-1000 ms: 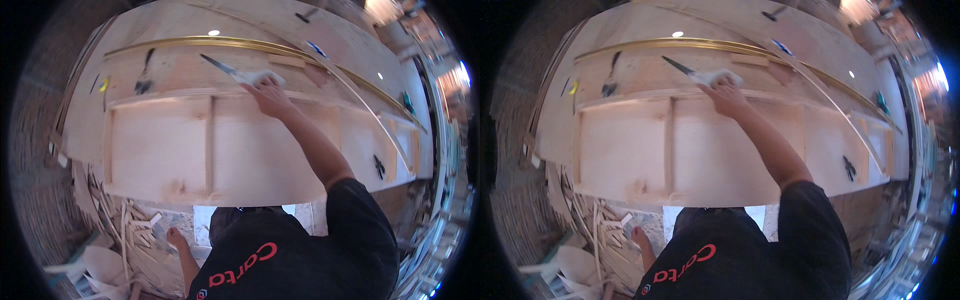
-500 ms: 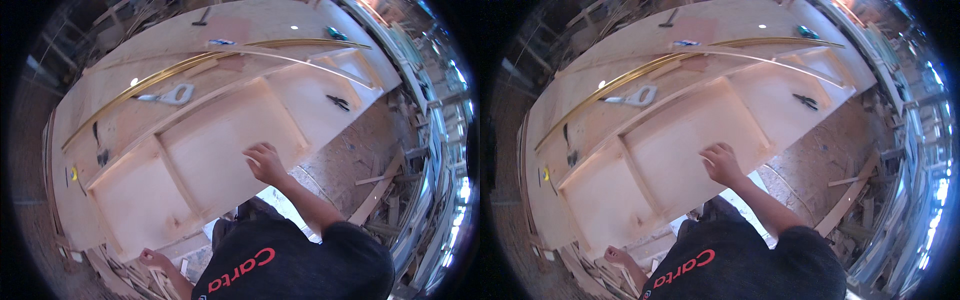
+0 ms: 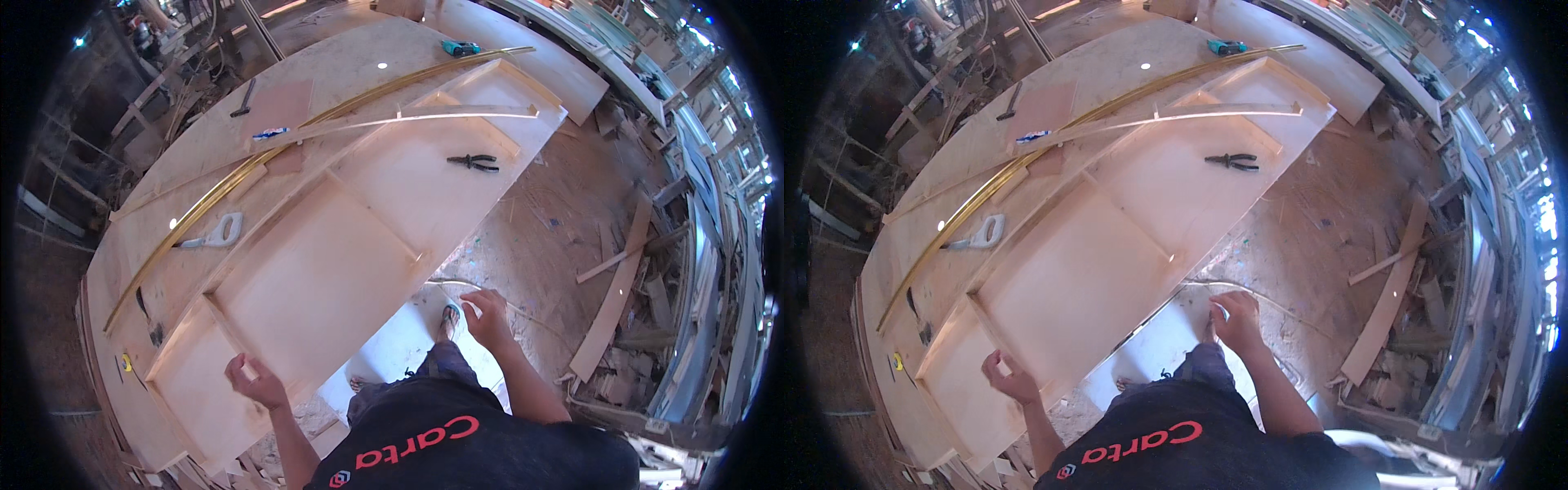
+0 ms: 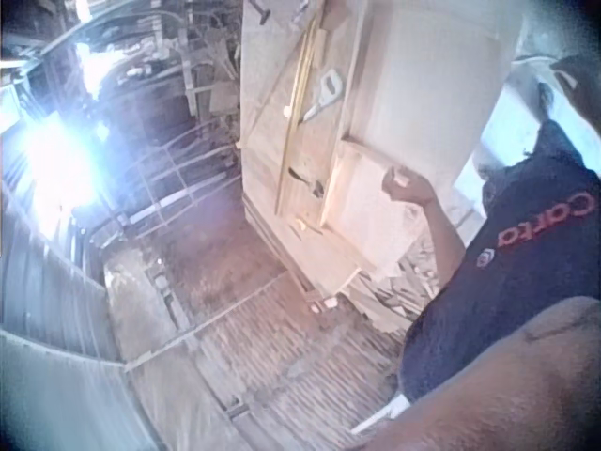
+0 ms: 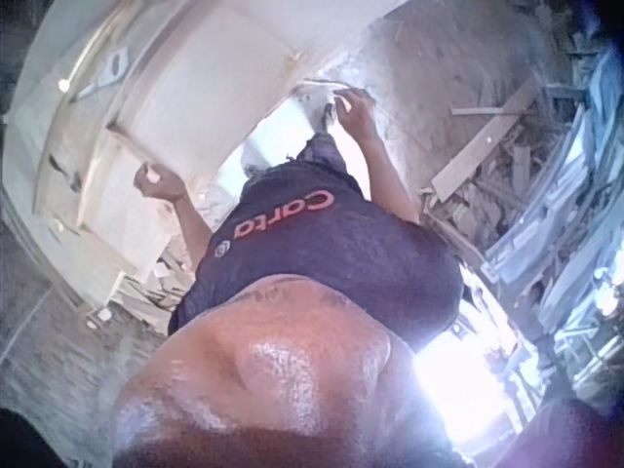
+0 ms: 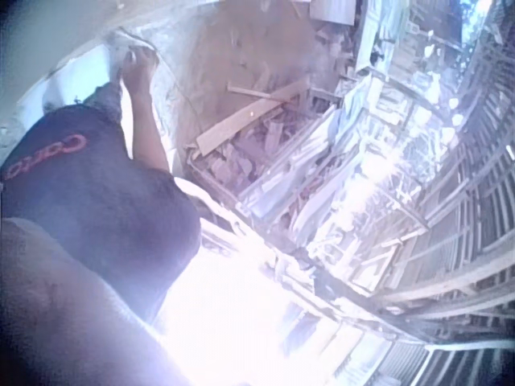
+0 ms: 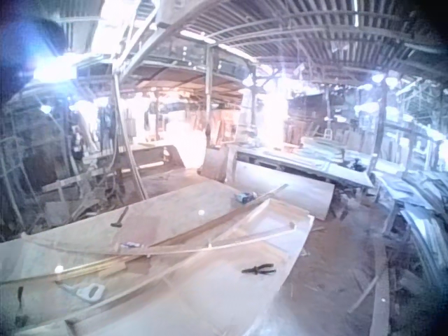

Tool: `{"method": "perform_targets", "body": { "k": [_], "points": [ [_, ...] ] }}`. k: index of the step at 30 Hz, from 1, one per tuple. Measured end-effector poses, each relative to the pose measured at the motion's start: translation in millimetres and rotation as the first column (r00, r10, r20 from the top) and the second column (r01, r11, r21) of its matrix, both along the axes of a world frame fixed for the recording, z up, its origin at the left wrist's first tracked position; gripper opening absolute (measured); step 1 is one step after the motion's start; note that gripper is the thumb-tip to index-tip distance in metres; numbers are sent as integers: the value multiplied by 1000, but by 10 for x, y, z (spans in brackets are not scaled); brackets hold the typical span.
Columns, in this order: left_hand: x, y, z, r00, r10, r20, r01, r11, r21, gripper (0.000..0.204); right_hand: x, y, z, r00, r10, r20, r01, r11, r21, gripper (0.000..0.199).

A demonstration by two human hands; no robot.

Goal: The person assembles a wooden structure by positioning and securing wooden strips onto a large plywood base. They use pliers to remove fasteners, a hand saw to trim pieces, and a hammer to drive nails into the wood.

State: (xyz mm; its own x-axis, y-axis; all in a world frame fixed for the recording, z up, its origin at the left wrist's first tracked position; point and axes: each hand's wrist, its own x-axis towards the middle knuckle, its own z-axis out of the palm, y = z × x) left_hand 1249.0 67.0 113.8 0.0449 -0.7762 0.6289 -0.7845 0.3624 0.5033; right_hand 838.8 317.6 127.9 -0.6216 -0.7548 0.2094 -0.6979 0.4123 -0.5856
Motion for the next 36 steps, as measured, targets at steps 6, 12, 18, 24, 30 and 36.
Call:
{"method": "perform_targets", "body": {
  "k": [6, 12, 18, 24, 30, 36],
  "points": [
    [-1523, 336, -260, 991, -114, -74, 125, 979, 158, 13, -1368, 485, -177, 999, 46, 10, -46, 998, 35, 17],
    [-2393, 397, -366, 991, -129, -38, 133, 892, 432, 35, -2469, 568, 53, 997, -64, 40, 53, 973, 225, 28],
    [-2569, 258, -550, 995, -103, -16, 95, 829, 551, 47, -2967, -99, 94, 1000, 17, 7, -18, 973, 230, 41],
    [-2689, -195, -864, 958, -186, 220, -21, 718, 696, 77, -3033, -648, 108, 999, 11, 44, -16, 994, 108, 55],
    [-3105, -672, -516, 883, -267, 386, -260, 407, 876, 121, -3572, -1376, -169, 986, 139, -88, -112, 960, 255, 74],
    [-3165, -909, -798, 871, -309, 382, -272, 345, 898, 146, -4065, -2064, -618, 928, 285, -239, -173, 899, 402, 74]
  ]
}}
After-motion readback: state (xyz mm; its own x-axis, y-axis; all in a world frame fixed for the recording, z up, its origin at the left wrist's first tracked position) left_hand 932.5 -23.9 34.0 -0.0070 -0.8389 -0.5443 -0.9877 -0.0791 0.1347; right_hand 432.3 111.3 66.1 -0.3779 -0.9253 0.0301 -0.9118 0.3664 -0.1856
